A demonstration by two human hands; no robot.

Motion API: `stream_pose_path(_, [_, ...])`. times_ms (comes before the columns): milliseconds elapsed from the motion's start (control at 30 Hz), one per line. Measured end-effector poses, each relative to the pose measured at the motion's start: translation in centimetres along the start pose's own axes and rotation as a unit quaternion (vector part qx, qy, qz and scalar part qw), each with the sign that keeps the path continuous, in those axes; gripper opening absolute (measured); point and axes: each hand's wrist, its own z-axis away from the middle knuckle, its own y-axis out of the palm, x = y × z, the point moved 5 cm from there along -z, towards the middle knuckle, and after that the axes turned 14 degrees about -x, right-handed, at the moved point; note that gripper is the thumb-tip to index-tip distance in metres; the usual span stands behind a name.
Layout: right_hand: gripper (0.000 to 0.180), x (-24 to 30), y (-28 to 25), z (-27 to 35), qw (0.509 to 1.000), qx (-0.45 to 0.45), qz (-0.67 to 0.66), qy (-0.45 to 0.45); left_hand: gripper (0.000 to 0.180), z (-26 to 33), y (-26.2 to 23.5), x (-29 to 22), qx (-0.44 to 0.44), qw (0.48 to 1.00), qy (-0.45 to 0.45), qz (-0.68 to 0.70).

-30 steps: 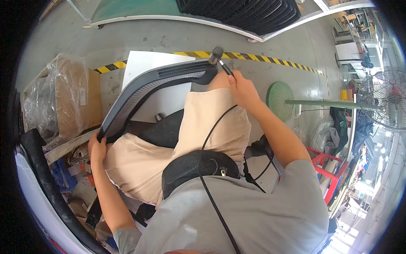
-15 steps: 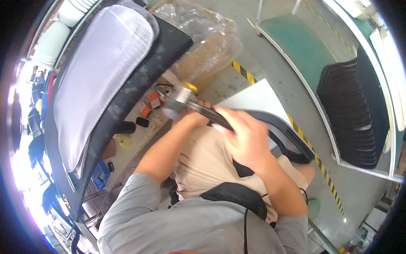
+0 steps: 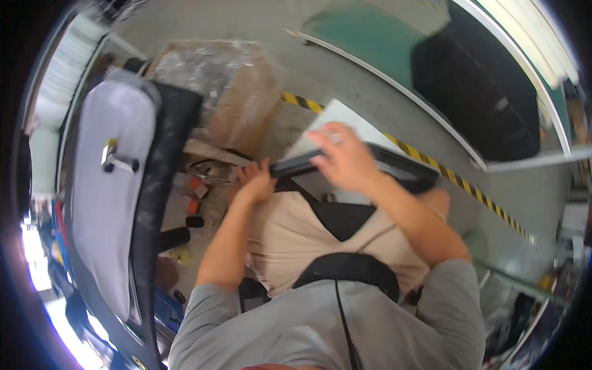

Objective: The recorder is assembling the backrest of an office chair by fitting a mesh panel into a plastic frame and using a mallet to secure the edges.

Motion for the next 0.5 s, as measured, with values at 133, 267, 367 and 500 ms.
stream_pose_path(133, [0.063,-10.8,-11.5,10.7,0.947,-0.061,0.247,0.196,0.080,0.7,1.3,0.9,-0.118,0.987,0.092,0.063])
stream_pose_path(267, [0.067,-16.8,-14.8,18.8,0.915,0.058,0.233,0.324,0.069,-0.2,1.1,-3.1,-0.175,0.980,0.054,0.079])
stream_pose_path(367, [0.067,-19.2,-13.1,21.4,0.873,0.095,0.180,0.444,0.061,-2.0,0.4,-8.4,-0.190,0.974,0.116,0.051])
stream_pose_path(500, [0.062,-19.7,-12.1,20.1,0.879,0.066,0.178,0.437,0.052,-5.6,-0.8,-16.1,-0.228,0.959,0.156,0.065])
